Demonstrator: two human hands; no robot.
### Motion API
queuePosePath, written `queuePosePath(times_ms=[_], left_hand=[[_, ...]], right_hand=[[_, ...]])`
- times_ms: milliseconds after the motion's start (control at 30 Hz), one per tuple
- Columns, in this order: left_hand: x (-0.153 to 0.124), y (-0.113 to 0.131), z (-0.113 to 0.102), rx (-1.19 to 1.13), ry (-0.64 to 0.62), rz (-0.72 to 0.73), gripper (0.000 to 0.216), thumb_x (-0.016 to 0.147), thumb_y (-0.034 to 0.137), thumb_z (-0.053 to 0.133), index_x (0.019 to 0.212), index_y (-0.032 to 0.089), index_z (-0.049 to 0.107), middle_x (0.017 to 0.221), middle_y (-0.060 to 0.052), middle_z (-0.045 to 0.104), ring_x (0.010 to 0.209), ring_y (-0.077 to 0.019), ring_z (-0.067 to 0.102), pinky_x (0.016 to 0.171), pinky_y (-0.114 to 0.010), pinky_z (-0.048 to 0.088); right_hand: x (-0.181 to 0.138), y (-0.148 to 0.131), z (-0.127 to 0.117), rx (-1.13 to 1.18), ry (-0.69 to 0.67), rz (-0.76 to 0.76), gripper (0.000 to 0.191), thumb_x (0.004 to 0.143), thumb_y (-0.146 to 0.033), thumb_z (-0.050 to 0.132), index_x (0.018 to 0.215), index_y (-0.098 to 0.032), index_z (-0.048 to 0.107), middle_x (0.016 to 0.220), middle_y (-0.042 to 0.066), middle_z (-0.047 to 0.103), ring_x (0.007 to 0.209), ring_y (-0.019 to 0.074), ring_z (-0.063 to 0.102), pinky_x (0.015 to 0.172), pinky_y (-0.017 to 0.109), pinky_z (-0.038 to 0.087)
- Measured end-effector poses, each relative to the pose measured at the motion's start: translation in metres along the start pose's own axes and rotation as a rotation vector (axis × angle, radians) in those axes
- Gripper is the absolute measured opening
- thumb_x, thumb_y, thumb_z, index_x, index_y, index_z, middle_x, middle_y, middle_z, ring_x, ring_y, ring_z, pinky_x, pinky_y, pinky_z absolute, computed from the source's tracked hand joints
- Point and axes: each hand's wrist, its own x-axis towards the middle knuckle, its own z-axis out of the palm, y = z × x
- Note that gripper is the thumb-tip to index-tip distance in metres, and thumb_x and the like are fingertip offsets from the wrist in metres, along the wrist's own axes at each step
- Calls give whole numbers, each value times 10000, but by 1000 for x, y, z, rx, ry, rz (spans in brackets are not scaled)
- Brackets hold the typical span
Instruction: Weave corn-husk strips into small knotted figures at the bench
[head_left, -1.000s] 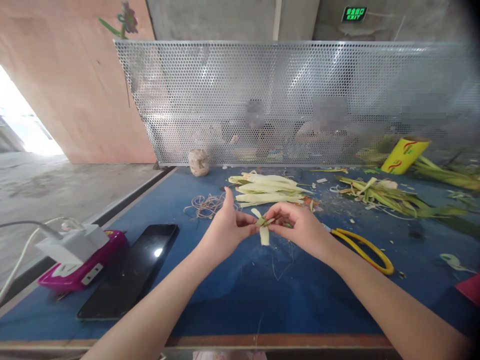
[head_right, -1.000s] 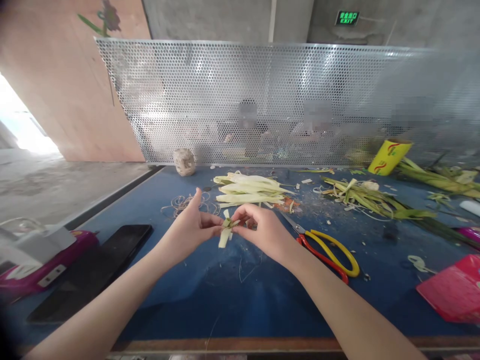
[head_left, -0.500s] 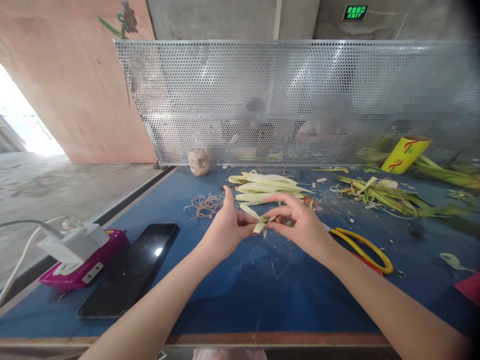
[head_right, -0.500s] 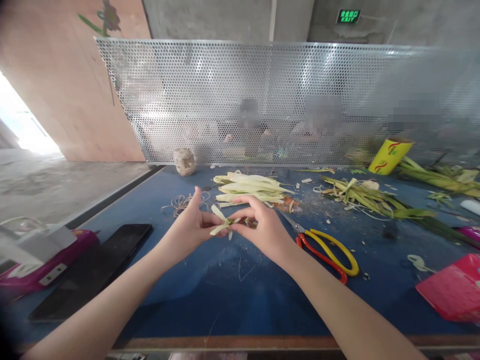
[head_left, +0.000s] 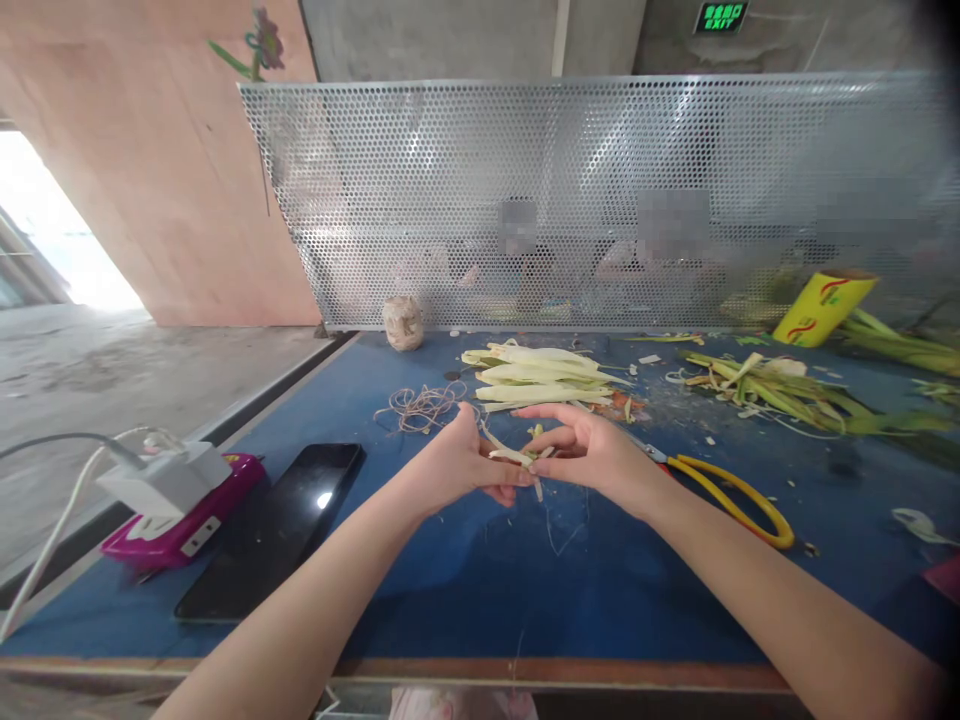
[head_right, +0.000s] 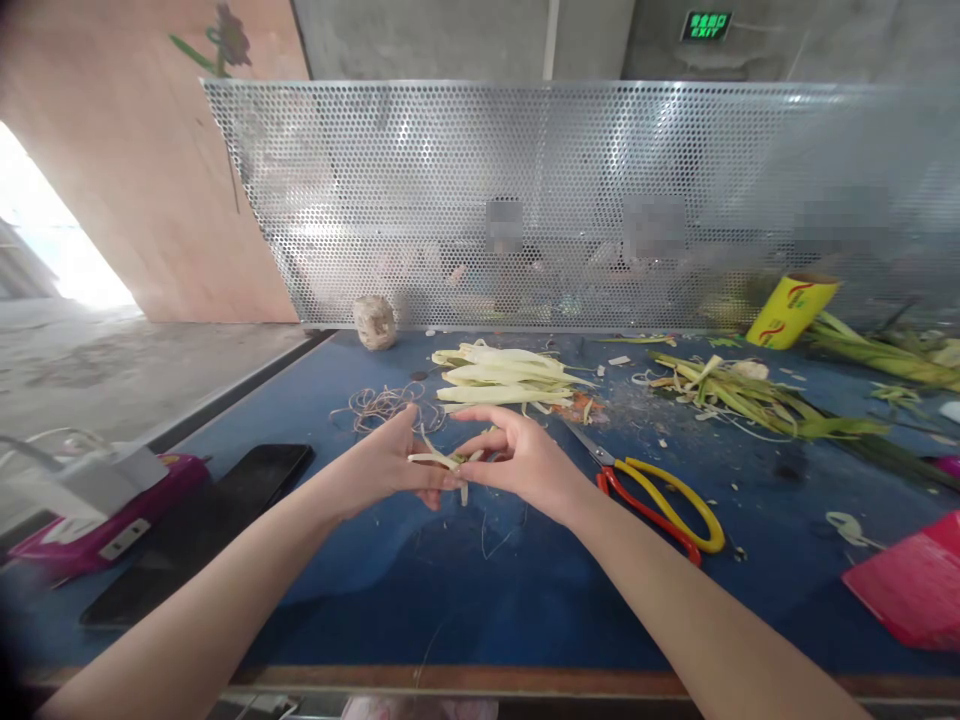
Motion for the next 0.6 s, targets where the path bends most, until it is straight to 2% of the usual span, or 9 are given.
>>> queuePosePath(times_ms=[100, 300, 500, 600], left_hand=[[0, 1, 2, 0, 18, 16, 1251, 520, 179, 809, 1331, -14, -125, 541, 1, 653, 459, -134, 595, 489, -253, 508], [0, 1, 7, -64, 100, 97, 1262, 546, 119, 786, 1364, 66, -173, 575, -4, 673, 487, -132, 607, 539, -271, 509], [-1, 3, 7, -243, 7, 129, 1145, 630, 75, 734, 1376, 107, -134, 651, -32, 699, 538, -123, 635, 567, -253, 522], [-1, 3, 6, -286, 6, 86, 1026, 663, 98, 718, 1383, 105, -13, 660, -33, 697, 581, -125, 649, 606, -260, 537]], right_hand=[[0, 0, 1, 49, 9, 5, 476, 683, -162, 665, 1125, -209, 494, 851, 13, 672, 681, 107, 608, 648, 246, 465], [3, 2, 0, 158, 86, 11, 401, 680, -174, 665, 1051, -222, 520, 798, -5, 637, 569, 71, 542, 509, 200, 417], [4, 0, 3, 365, 123, -35, 390, 643, -156, 696, 999, -207, 545, 747, -17, 602, 494, 48, 479, 437, 186, 370], [4, 0, 3, 384, 144, -66, 397, 651, -157, 702, 1010, -219, 545, 759, -21, 607, 542, 56, 507, 462, 180, 388]])
